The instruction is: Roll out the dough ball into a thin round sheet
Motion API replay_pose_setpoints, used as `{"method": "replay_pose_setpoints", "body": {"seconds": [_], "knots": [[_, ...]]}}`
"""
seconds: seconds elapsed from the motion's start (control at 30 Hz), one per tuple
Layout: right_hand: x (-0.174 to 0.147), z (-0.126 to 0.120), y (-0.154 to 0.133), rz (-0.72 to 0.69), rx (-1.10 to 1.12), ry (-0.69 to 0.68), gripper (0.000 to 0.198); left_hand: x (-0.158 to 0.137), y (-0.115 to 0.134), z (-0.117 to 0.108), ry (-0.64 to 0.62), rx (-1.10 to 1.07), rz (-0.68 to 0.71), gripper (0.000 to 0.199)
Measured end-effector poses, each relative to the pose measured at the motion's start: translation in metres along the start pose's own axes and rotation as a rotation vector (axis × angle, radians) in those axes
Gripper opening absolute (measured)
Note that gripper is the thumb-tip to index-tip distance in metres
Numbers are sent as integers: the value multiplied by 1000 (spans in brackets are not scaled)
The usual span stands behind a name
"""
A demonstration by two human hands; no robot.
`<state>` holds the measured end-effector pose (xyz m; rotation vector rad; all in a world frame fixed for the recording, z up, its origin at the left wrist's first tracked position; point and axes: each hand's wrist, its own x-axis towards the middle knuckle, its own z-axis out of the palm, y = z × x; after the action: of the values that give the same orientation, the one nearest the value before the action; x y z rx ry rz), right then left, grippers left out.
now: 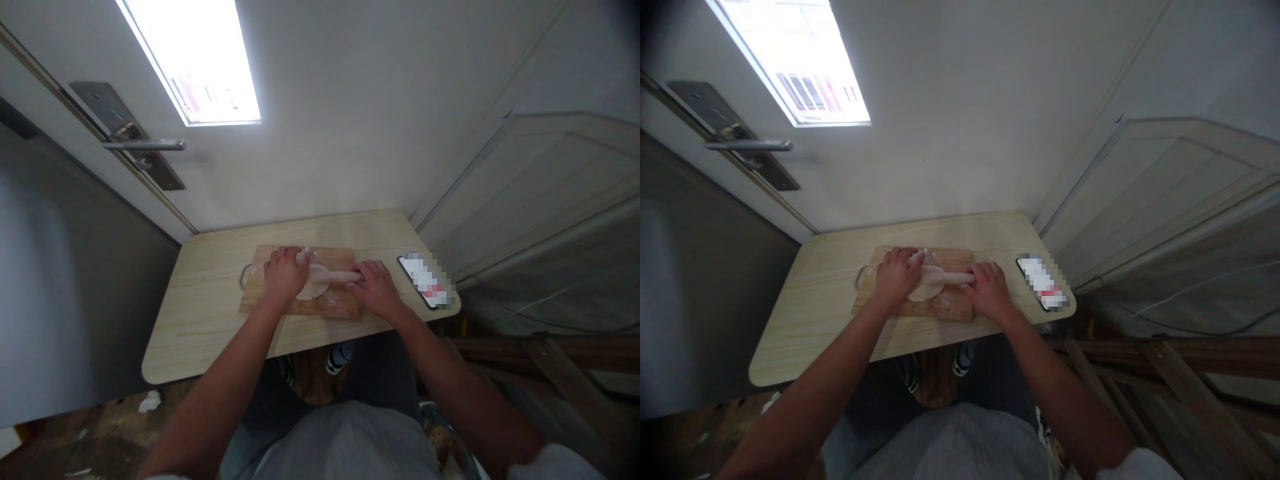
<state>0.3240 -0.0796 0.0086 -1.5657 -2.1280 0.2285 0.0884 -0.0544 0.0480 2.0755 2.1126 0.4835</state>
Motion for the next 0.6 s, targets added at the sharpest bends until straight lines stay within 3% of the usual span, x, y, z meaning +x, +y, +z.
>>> {"method": "replay_pose_setpoints", "body": {"seconds": [0.13,0.27,0.47,0.6], "knots": [[-8,0,1,-13,-25,15,26,25,0,12,-19,19,124,42],[-4,-3,-6,-1,-94,22,22,31,-5,24,-26,62,217,43],[12,2,-20,105,-373,30,33,28,-8,27,-41,80,270,43],[19,11,-18,92,-396,79,32,34,-6,28,-52,79,265,44]]}}
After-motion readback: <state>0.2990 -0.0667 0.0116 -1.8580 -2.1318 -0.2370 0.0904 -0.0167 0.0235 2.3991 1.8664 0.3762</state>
